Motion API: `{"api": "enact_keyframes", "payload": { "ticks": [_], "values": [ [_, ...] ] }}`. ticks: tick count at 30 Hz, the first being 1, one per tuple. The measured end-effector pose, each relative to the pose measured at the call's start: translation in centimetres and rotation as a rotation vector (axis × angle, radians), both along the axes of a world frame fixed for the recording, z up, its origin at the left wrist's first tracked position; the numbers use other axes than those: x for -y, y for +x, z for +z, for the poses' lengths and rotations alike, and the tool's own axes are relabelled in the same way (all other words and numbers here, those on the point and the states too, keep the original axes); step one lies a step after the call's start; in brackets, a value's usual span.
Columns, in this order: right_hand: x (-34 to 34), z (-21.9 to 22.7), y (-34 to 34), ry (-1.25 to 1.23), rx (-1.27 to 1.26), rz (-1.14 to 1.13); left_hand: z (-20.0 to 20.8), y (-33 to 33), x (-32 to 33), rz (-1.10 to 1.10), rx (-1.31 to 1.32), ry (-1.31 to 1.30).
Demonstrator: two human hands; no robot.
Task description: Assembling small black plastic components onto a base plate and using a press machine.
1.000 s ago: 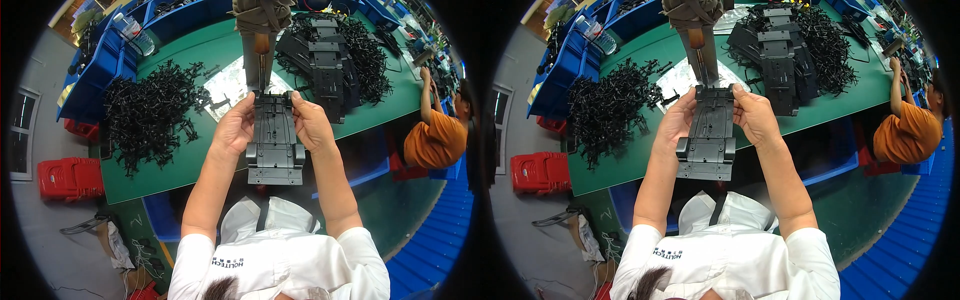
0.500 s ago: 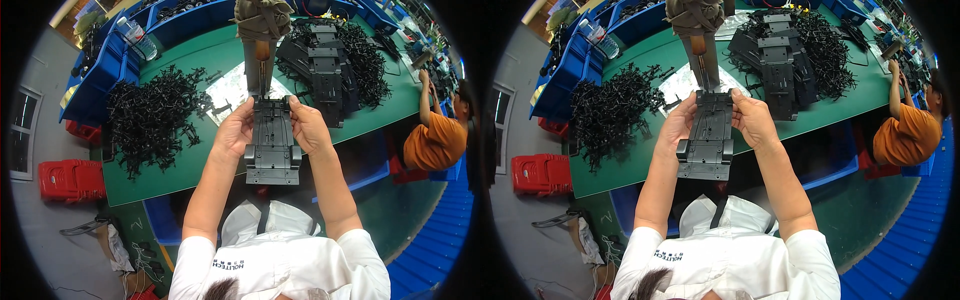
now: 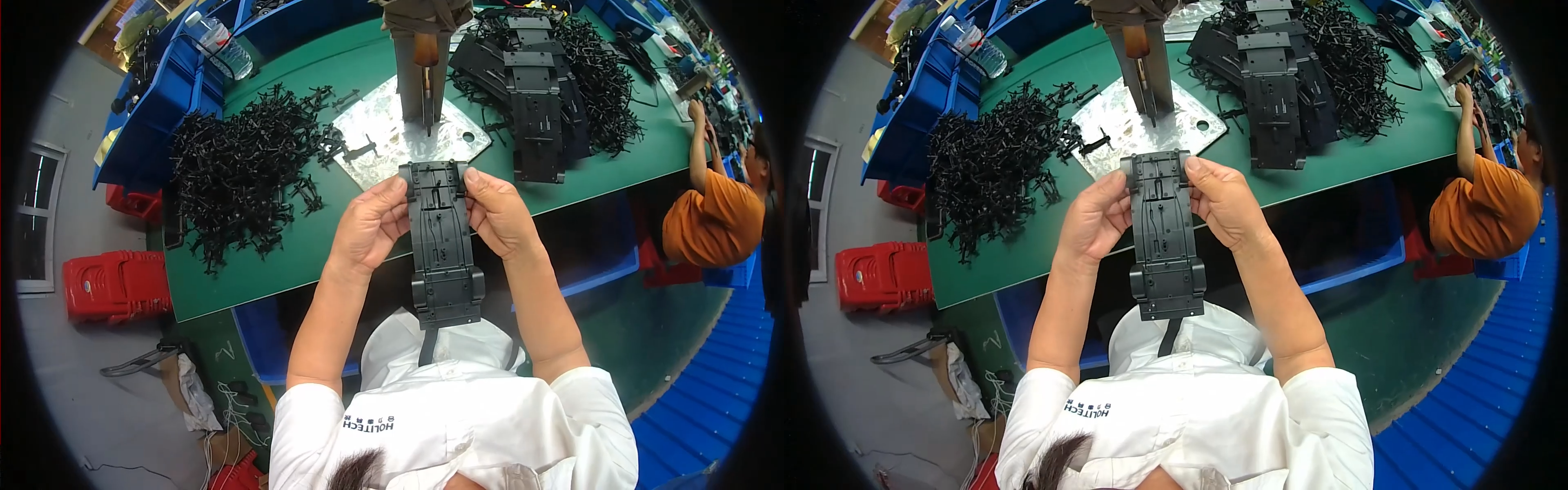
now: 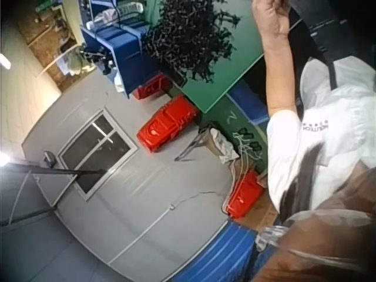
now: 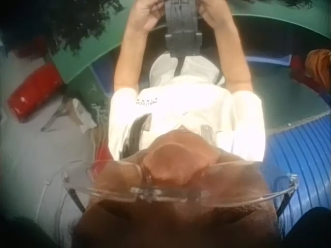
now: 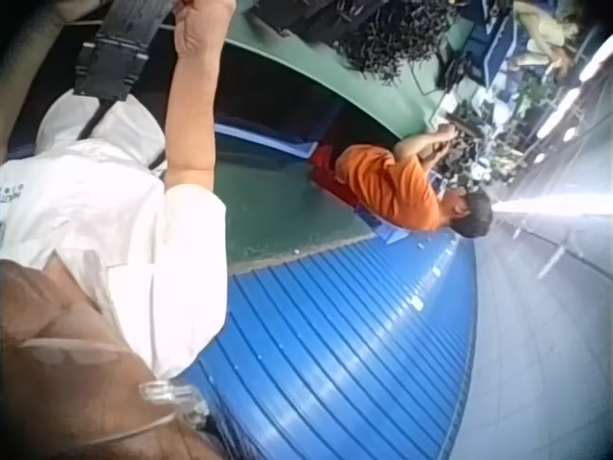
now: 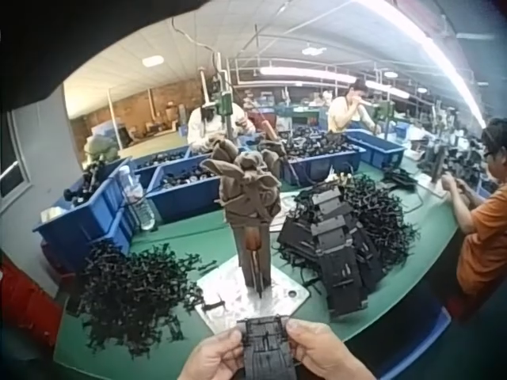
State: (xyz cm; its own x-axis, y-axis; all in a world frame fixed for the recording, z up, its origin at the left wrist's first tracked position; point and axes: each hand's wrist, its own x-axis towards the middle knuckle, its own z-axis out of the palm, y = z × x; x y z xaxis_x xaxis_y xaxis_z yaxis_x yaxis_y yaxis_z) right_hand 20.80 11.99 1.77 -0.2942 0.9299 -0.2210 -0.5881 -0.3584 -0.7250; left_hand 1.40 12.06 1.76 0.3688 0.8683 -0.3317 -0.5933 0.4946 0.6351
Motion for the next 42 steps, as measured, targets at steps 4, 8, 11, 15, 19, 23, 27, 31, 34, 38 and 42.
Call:
{"api": "enact_keyframes", "payload": {
  "ticks": [4, 8, 11, 15, 19, 23, 27, 31, 34, 38, 42],
  "values": [
    [0.4, -0.1, 0.0, 0.052, 0.026, 0.047, 0.0, -0.7, 1.0, 0.004, -0.017, 0.054],
    [0.1, -0.3, -0.5, 0.048, 0.048, 0.062, 0.2, -1.0, 1.3, 0.025, -0.034, 0.07],
    [-0.4, -0.5, -0.7, 0.044, 0.059, 0.057, 0.4, -0.9, 1.0, 0.037, -0.038, 0.091],
    [-1.0, -0.4, -0.8, 0.034, 0.058, 0.042, 0.2, -1.0, 0.7, 0.04, -0.044, 0.129],
    [-1.4, -0.6, -0.7, 0.045, 0.027, 0.053, 0.2, -0.8, 0.6, 0.049, -0.056, 0.161],
    [-1.8, -1.1, -0.8, 0.007, -0.008, 0.075, 0.0, -0.9, 0.2, 0.045, -0.037, 0.149],
    [-2.5, -1.3, -0.7, -0.054, -0.056, 0.063, 0.0, -0.7, -0.5, 0.056, -0.039, 0.105],
    [-2.9, -0.7, -0.7, -0.075, -0.096, 0.049, 0.8, -0.1, -1.2, 0.067, -0.069, 0.057],
    [-3.2, -0.7, -0.7, -0.093, -0.11, 0.03, 0.8, 0.1, -1.6, 0.083, -0.061, 0.045],
    [-3.4, 0.1, -1.2, -0.111, -0.148, 0.01, 1.1, -0.1, -1.9, 0.101, -0.056, 0.053],
    [-3.6, 0.1, -1.2, -0.115, -0.144, -0.019, 1.0, -0.1, -2.4, 0.1, -0.044, 0.052]
  ]
}}
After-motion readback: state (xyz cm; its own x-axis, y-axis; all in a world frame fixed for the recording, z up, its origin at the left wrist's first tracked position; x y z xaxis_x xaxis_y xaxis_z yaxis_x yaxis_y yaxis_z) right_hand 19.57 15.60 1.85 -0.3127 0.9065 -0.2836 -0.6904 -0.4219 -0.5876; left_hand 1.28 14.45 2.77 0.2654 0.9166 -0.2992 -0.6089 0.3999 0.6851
